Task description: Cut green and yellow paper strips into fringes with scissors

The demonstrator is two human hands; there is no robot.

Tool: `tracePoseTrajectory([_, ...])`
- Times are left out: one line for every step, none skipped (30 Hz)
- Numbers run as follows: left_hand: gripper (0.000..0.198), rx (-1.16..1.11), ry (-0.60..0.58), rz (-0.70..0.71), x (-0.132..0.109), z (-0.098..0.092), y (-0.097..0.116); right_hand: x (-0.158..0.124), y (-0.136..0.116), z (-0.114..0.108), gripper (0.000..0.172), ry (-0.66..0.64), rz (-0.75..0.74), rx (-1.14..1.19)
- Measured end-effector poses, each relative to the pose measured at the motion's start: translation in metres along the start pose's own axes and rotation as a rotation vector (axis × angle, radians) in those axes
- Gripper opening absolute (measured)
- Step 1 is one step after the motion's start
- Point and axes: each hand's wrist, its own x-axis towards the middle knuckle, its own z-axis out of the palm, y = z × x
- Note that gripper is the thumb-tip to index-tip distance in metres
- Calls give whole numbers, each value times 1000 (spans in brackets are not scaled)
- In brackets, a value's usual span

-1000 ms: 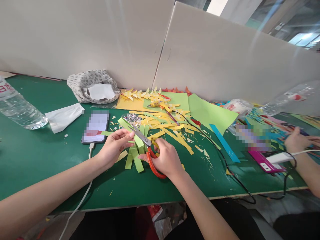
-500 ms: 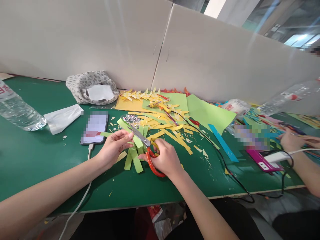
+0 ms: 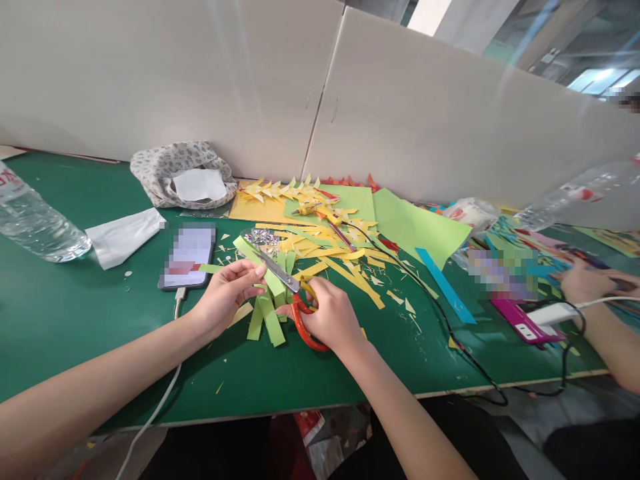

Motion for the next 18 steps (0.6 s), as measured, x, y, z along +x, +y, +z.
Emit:
tracePoseTrajectory([12, 5, 1, -4, 0, 0, 0, 0, 1, 1, 42, 11, -9, -6])
tracePoseTrajectory([12, 7, 3, -6, 0, 0, 0, 0, 1, 2, 42, 23, -18, -12])
tracePoseTrajectory([12, 7, 6, -5, 0, 0, 0, 0, 2, 2, 43, 34, -26, -20])
tracePoseTrajectory([12, 5, 10, -3, 0, 0, 0, -1, 2, 3, 43, 45, -35, -28])
tracePoseTrajectory([11, 4, 15, 0, 0, -1, 0, -1, 3, 3, 43, 54, -42, -36])
tracePoseTrajectory([11, 6, 17, -1, 1, -1, 0, -1, 3, 3, 43, 62, -49, -42])
tracePoseTrajectory([11, 9, 17, -3, 1, -1, 0, -1, 3, 3, 43, 67, -52, -47])
tracePoseTrajectory([11, 14, 16, -5, 1, -1, 0, -1, 3, 3, 43, 70, -53, -49])
tracePoseTrajectory([11, 21, 11, -8, 1, -1, 0, -1, 3, 2, 43, 72, -52, -49])
tracePoseTrajectory([11, 29, 4, -11, 1, -1, 0, -2, 3, 2, 44, 75, -50, -46])
tracePoseTrajectory([11, 36, -2, -13, 0, -1, 0, -2, 4, 1, 44, 78, -46, -42])
tracePoseTrajectory([11, 40, -6, -13, 0, 0, 0, -1, 4, 1, 44, 82, -43, -39])
tracePoseTrajectory([11, 42, -3, -8, 0, 0, 0, -1, 4, 0, 44, 85, -43, -38])
tracePoseTrajectory([11, 42, 7, 1, -1, 1, 1, -1, 5, -1, 44, 87, -44, -40])
tracePoseTrajectory([12, 40, 22, 16, -1, 1, 1, -1, 6, -1, 44, 88, -47, -45])
tracePoseTrajectory([12, 40, 41, 37, -1, 1, 2, -2, 7, -1, 44, 88, -52, -51])
tracePoseTrajectory([12, 42, 56, 57, 0, 1, 2, -2, 8, -1, 44, 85, -58, -56])
tracePoseTrajectory([12, 48, 66, 77, 0, 1, 3, -2, 8, -1, 44, 82, -61, -61])
